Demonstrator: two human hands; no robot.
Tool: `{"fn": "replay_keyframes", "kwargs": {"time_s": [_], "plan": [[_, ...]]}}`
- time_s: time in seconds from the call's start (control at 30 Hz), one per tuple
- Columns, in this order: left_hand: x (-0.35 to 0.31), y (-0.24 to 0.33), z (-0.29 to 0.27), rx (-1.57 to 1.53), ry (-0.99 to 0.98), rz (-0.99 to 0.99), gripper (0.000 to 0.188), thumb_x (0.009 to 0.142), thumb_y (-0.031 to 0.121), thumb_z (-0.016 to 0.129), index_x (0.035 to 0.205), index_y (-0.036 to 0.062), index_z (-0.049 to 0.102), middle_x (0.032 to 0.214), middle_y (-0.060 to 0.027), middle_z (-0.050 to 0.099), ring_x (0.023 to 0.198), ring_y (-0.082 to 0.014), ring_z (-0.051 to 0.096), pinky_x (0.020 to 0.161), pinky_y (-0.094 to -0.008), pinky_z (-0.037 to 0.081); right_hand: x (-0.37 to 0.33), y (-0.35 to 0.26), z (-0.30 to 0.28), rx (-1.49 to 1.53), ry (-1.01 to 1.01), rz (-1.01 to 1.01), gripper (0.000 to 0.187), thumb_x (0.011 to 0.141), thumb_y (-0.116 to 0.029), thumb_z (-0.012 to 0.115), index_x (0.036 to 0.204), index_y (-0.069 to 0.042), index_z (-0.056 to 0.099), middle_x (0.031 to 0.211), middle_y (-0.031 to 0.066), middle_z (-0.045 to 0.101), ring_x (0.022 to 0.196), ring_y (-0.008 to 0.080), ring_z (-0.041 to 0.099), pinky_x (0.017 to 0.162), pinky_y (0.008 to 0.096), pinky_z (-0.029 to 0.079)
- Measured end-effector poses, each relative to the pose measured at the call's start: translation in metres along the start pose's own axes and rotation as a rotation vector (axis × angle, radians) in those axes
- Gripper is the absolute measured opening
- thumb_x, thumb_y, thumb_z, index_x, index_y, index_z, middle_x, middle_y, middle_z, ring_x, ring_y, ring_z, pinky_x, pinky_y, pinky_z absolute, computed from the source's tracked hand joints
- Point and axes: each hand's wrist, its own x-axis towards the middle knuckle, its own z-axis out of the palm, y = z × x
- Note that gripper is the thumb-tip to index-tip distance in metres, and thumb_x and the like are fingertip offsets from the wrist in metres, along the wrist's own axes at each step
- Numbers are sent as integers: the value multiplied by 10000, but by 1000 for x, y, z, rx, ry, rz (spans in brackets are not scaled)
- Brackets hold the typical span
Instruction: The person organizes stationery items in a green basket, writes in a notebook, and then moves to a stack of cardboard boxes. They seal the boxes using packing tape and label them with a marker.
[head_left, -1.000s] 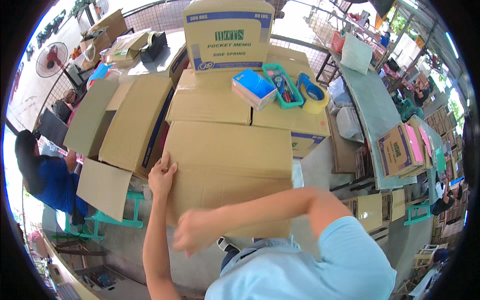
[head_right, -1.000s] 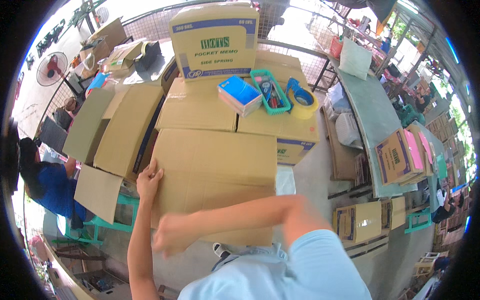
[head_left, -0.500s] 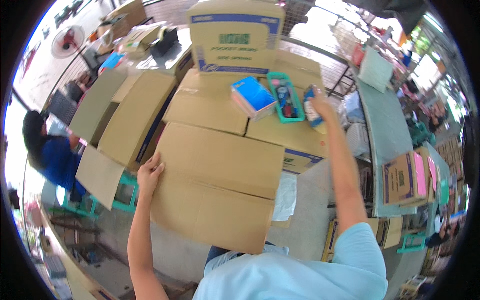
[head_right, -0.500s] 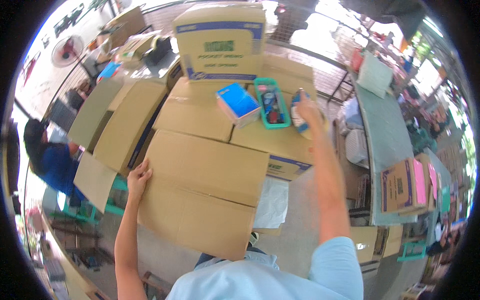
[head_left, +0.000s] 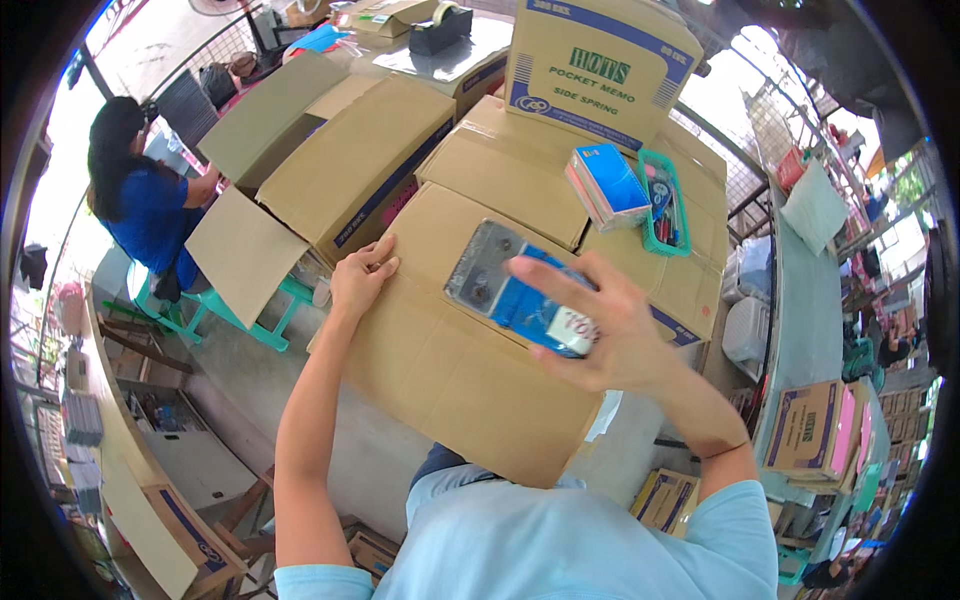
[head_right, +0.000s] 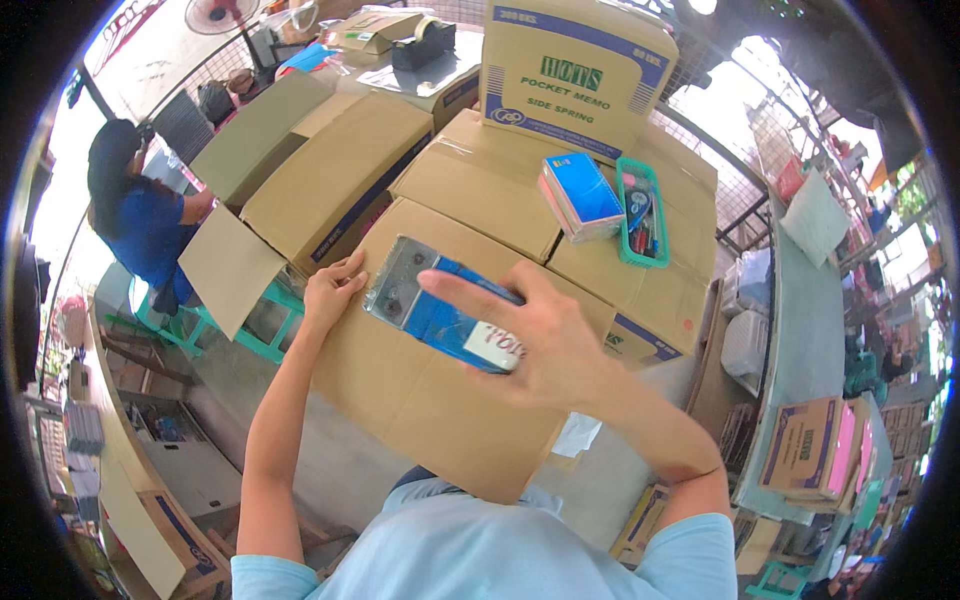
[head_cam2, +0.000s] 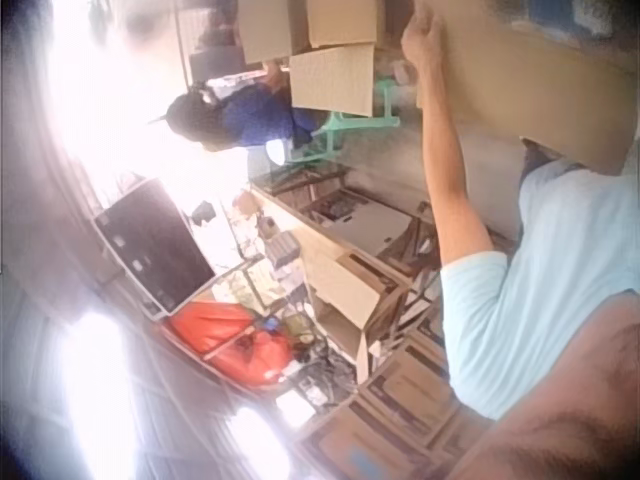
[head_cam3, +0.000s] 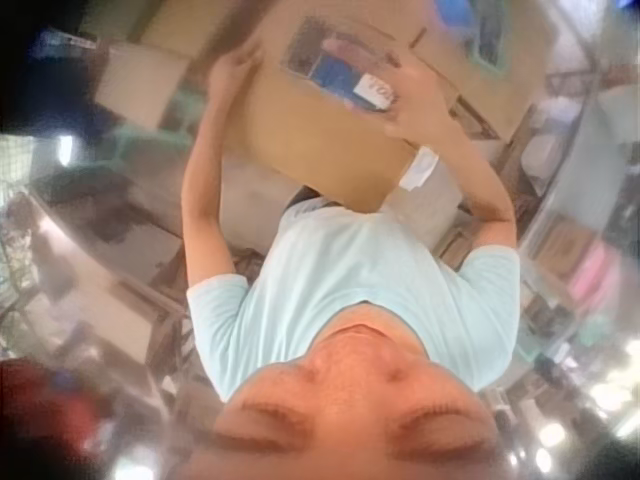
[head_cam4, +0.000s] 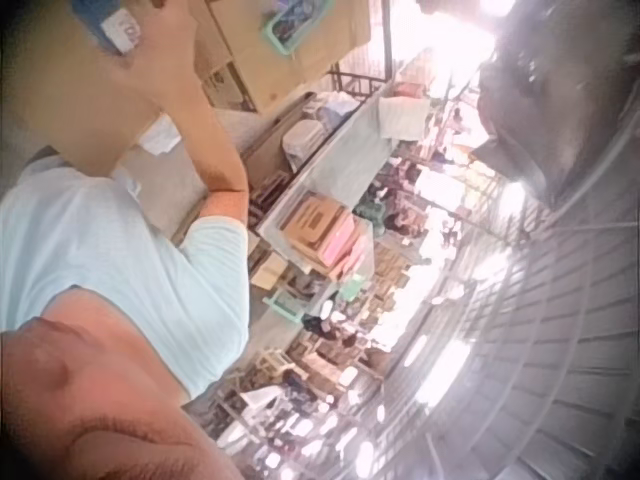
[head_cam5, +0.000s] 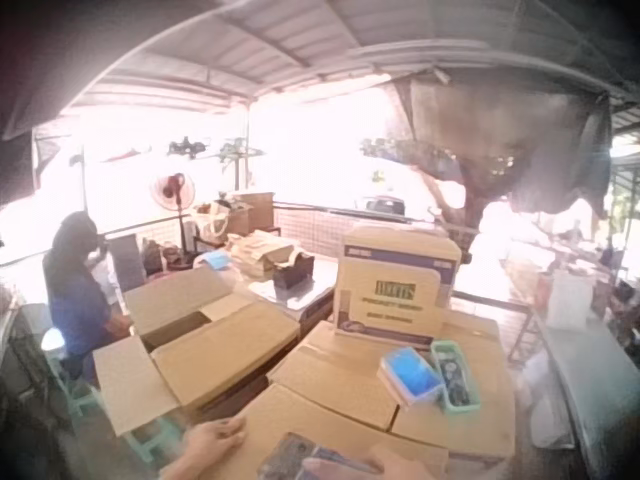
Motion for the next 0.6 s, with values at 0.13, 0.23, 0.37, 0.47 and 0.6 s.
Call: {"fn": "replay_keyframes", "kwargs": {"time_s": [0.13, 0.23, 0.37, 0.47, 0.6], "plan": [[0, -1, 0, -21, 1, -30, 400, 785, 285, 673, 1181, 264, 618, 1219, 15, 607, 880, -122, 634, 815, -273, 469, -21, 32, 61, 139, -48, 105, 750, 658, -163, 714, 1345, -314, 455, 754, 133, 496, 654, 276, 536, 606, 367, 501], [-5, -9, -3, -3, 33, 3, 417, 794, 280, 665, 1205, 279, 600, 1262, -11, 574, 983, -163, 621, 852, -297, 462, -25, 31, 64, 201, -37, 85, 767, 660, -146, 696, 1362, -307, 430, 728, 130, 497, 631, 271, 532, 601, 365, 498], [-24, 19, 17, 211, 292, 396, 495, 838, 394, 600, 1298, 230, 518, 1351, -124, 475, 1166, -280, 521, 939, -430, 417, -21, 30, 62, 153, -60, 111, 794, 653, -138, 681, 1377, -308, 406, 704, 123, 495, 620, 270, 521, 581, 367, 493], [-40, 63, 14, -520, -178, -150, 652, 866, 594, 449, 1304, 113, 492, 1373, -142, 440, 1245, -295, 431, 1008, -437, 351, -24, 33, 66, 123, -50, 92, 801, 644, -142, 680, 1378, -311, 405, 706, 124, 497, 616, 266, 518, 565, 371, 489], [-56, 124, -34, -774, -624, -459, 889, 840, 750, 252, 1205, -3, 551, 1235, -151, 546, 1135, -262, 518, 996, -404, 373, -27, 30, 67, 111, -38, 77, 799, 640, -145, 682, 1374, -305, 412, 705, 126, 495, 610, 263, 519, 558, 375, 488]]}}
